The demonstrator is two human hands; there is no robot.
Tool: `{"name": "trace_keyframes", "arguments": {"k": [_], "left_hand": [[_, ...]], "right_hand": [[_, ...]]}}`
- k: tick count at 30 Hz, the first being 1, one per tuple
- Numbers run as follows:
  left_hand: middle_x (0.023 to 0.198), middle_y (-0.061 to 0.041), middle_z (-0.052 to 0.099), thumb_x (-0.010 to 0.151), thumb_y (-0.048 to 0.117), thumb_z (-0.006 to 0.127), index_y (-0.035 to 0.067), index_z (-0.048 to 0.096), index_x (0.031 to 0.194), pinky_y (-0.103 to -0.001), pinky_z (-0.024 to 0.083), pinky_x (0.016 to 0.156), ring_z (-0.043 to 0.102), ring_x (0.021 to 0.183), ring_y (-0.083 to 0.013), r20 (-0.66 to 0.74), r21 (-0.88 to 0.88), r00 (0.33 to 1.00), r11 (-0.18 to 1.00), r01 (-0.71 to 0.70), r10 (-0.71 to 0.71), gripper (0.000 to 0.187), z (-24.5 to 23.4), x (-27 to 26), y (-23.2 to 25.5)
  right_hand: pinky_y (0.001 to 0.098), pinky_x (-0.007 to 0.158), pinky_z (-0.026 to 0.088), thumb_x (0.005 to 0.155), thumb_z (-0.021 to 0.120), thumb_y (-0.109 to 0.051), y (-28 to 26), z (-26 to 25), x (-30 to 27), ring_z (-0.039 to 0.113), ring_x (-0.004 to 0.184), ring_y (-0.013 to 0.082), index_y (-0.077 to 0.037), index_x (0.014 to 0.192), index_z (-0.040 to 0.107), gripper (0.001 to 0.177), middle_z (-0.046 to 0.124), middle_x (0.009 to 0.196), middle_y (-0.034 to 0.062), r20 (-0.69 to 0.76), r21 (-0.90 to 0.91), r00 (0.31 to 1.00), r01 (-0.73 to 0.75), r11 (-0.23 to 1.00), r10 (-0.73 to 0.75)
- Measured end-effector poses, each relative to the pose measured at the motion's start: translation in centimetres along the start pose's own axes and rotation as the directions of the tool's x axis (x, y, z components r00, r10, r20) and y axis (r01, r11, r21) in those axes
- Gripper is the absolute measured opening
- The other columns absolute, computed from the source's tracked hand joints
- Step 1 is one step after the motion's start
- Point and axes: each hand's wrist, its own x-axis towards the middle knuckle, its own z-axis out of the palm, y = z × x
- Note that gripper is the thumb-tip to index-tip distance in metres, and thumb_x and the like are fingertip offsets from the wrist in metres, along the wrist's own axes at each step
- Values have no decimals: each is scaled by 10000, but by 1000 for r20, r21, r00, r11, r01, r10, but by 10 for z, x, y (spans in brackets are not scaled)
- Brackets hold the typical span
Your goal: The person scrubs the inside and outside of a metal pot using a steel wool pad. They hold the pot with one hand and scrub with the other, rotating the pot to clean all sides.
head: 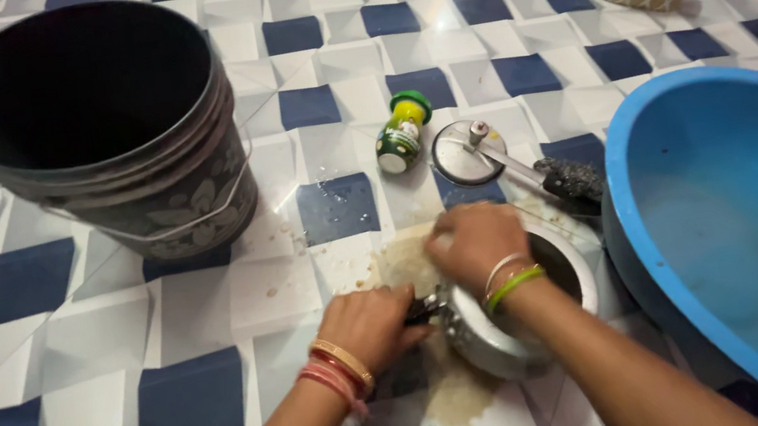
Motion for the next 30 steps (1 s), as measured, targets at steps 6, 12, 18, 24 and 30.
{"name": "trace_keyframes", "arguments": {"k": [6, 12, 18, 24, 30], "left_hand": [[849, -124, 732, 852, 512, 737, 131, 672, 960, -479, 550, 726, 705, 855, -345, 64, 72, 998, 997, -15, 10, 402, 2, 6, -5], [873, -127, 724, 838, 521, 764, 133, 686, 969, -485, 551, 752, 713, 877, -346, 80, 17, 996, 1000, 23, -25, 416, 14, 7, -5], [951, -139, 727, 823, 618, 749, 124, 726, 961, -458, 567, 827, 711, 941, -349, 149, -2, 959, 970, 245, -242, 514, 5, 5, 8], [977, -154, 726, 831, 613, 742, 117, 767, 975, -468, 547, 872, 701, 975, -367, 203, -60, 957, 972, 225, -209, 517, -8, 5, 27], [963, -188, 721, 850, 548, 759, 71, 741, 999, -440, 560, 876, 716, 973, -369, 263, -178, 917, 919, 352, -301, 500, -16, 8, 34]], "right_hand": [[411, 1122, 421, 897, 561, -445, 5, 1, -14, 603, 1239, 271, -206, 1102, 752, 369, 706, 1202, 61, 135, -178, 991, 33, 983, -9], [476, 995, 439, 820, 636, -191, 12, 17, -79, 503, 1282, 407, -43, 1178, 645, 387, 632, 1265, 174, -437, -29, 814, 413, 910, -383], [442, 922, 504, 891, 666, -228, -4, 15, -60, 591, 1161, 334, -117, 1049, 679, 193, 671, 1109, 81, -227, 30, 935, 288, 957, -274], [450, 905, 520, 795, 682, -142, 53, 3, -105, 654, 1070, 321, -112, 1083, 675, 290, 704, 1105, 68, -435, -170, 617, 660, 732, -656], [464, 913, 520, 807, 689, -133, 39, -7, -98, 684, 1076, 281, -82, 1025, 690, 224, 731, 1071, 46, -546, -70, 588, 678, 732, -597]]}}
